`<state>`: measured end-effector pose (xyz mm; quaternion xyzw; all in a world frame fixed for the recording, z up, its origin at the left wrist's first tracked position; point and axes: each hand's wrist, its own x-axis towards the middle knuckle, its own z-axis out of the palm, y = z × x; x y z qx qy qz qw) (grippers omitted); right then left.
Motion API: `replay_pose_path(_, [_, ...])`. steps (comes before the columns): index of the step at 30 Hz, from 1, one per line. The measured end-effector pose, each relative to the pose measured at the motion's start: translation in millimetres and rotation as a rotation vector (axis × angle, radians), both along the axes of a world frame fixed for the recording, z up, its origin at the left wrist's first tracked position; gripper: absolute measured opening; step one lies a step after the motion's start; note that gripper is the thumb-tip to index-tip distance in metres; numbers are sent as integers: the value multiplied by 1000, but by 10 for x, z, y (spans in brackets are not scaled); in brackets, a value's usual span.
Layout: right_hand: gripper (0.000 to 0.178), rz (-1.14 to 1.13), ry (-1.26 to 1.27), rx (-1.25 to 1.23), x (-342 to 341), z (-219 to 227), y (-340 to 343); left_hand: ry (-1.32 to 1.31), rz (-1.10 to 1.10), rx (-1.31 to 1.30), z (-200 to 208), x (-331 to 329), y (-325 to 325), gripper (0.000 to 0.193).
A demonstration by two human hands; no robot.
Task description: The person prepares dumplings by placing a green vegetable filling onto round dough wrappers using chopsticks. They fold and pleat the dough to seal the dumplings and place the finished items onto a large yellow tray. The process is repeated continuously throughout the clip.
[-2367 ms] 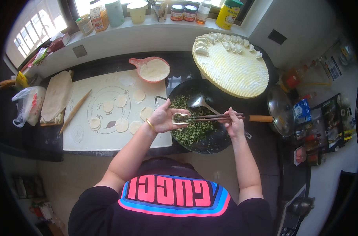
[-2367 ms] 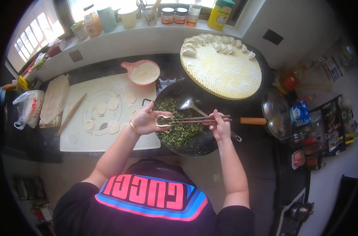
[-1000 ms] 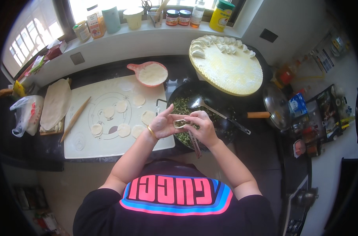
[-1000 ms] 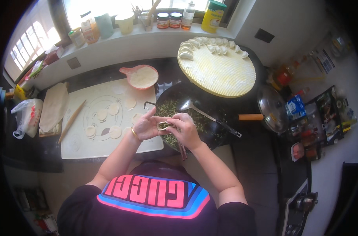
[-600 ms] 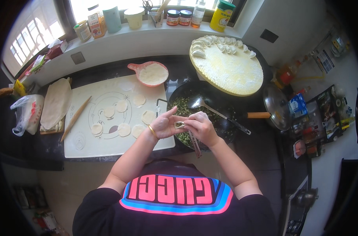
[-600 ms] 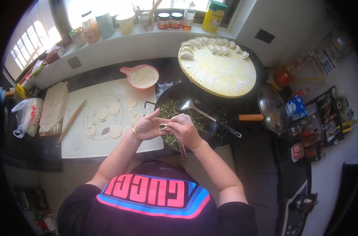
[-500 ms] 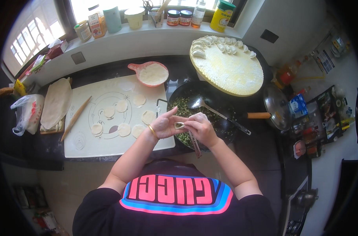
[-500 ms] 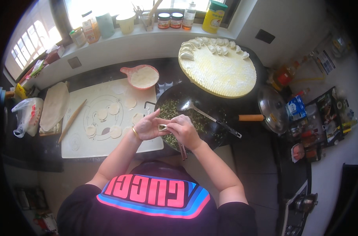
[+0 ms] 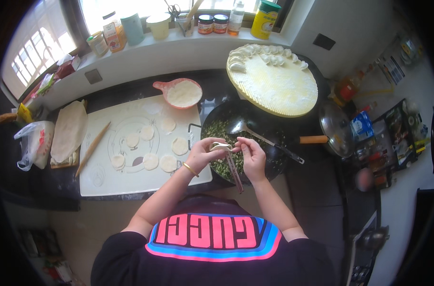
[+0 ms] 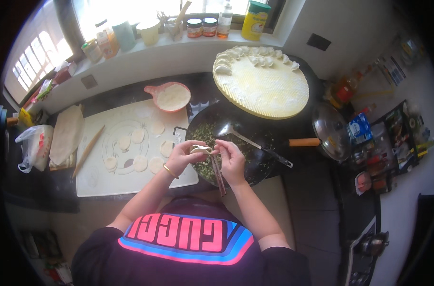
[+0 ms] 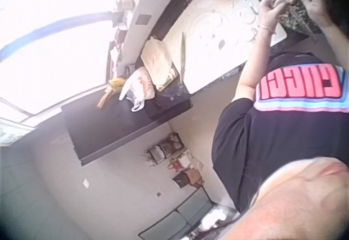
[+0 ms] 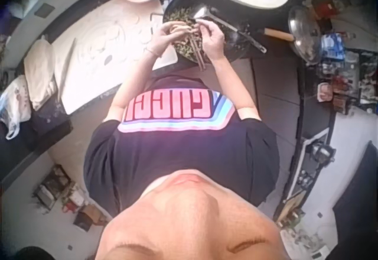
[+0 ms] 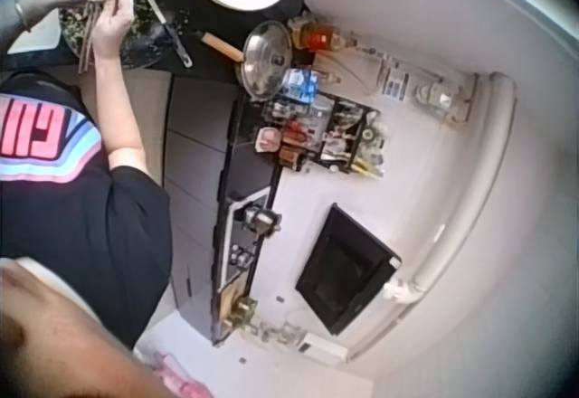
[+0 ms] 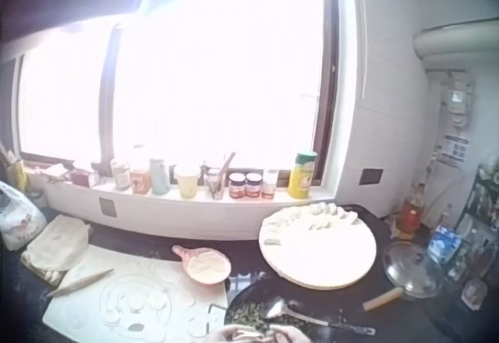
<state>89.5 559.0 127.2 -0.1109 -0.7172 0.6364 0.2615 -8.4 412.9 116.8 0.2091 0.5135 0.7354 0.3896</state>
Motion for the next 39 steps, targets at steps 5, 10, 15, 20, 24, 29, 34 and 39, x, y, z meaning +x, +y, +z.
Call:
replay_pose_path(5, [18, 32, 35, -24, -2, 30, -18, -35, -12, 49, -12, -20, -6, 35])
replay_pose_path(10, [17, 75, -12, 291, 31, 45, 113, -88, -8, 134, 12, -13, 3, 34])
replay_pose_path(15, [13, 36, -27, 202, 11, 16, 48, -54, -33, 137, 68, 1, 3, 33])
replay_pose_path(20, [7, -44, -44, 308, -3, 27, -5, 48, -34, 68, 127, 6, 3, 33])
replay_pose_path(24, [5, -21, 10, 203, -4, 51, -11, 127, 7, 57, 127, 2, -8, 34])
replay_pose_path(29, [9, -5, 44, 284, -24, 77, 23, 149, 10, 52, 155, 10, 2, 34])
replay_pose_path(34, [9, -105, 75, 469, -27, 81, -20, 179, 13, 39, 118, 3, 18, 34])
replay_pose_path(39, [6, -66, 164, 509, -42, 157, -16, 148, 40, -4, 195, 17, 4, 33])
